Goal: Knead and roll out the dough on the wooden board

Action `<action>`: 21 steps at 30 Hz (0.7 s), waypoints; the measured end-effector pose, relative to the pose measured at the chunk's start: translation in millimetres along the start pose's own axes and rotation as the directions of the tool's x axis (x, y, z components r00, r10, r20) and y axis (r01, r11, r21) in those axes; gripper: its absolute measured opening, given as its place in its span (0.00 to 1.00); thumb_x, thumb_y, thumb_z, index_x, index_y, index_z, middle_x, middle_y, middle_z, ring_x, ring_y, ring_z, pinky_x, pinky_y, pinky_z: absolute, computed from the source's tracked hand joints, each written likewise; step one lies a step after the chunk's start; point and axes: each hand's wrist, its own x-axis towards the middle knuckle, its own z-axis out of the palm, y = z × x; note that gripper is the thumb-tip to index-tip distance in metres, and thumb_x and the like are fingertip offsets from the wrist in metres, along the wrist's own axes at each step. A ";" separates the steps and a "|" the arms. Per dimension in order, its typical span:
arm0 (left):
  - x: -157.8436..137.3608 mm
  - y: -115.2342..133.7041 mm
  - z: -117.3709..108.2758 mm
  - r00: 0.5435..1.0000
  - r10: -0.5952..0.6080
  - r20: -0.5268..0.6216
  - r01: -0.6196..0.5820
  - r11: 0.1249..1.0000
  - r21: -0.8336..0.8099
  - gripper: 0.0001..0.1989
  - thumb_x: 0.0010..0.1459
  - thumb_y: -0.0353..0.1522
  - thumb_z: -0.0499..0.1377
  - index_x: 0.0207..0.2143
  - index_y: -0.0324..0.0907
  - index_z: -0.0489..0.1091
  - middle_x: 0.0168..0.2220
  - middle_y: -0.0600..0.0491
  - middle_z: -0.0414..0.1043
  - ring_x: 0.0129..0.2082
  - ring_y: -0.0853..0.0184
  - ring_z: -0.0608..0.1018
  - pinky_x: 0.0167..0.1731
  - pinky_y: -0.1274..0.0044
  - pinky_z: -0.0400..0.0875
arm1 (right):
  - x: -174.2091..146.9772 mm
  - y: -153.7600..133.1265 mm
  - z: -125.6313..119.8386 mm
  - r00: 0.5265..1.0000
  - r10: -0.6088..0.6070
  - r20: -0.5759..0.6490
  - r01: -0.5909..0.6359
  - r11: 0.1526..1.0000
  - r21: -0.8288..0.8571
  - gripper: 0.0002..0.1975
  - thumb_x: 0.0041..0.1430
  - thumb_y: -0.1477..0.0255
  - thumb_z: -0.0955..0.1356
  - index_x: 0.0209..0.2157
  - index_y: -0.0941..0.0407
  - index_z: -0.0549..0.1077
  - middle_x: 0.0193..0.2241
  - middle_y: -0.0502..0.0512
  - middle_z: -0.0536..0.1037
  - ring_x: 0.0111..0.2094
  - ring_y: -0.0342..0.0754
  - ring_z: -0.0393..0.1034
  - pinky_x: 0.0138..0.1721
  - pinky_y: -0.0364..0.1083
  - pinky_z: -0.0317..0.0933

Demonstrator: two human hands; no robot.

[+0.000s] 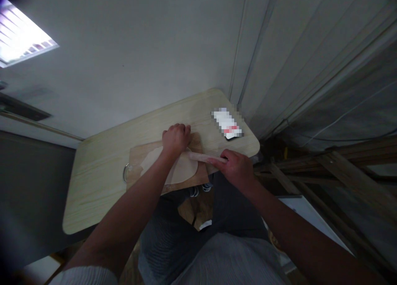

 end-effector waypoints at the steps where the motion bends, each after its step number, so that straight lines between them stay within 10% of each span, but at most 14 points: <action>1: 0.4 0.2 -0.1 1.000 0.000 0.000 0.000 1.000 0.000 0.27 0.70 0.42 0.37 0.43 0.42 0.74 0.45 0.42 0.76 0.48 0.55 0.75 0.47 0.64 0.64 | 0.0 0.2 0.1 1.000 -0.005 0.003 0.005 1.000 -0.003 0.31 0.57 0.40 0.62 0.25 0.54 0.74 0.21 0.52 0.75 0.23 0.45 0.66 0.26 0.44 0.47; 21: 11.7 3.7 -0.4 1.000 0.018 0.016 -0.018 1.000 0.002 0.30 0.70 0.43 0.37 0.41 0.39 0.76 0.43 0.41 0.78 0.44 0.55 0.77 0.47 0.63 0.63 | 4.2 0.1 1.7 0.998 0.020 -0.055 -0.023 0.999 -0.040 0.32 0.57 0.40 0.61 0.23 0.54 0.73 0.20 0.53 0.75 0.24 0.47 0.68 0.27 0.44 0.47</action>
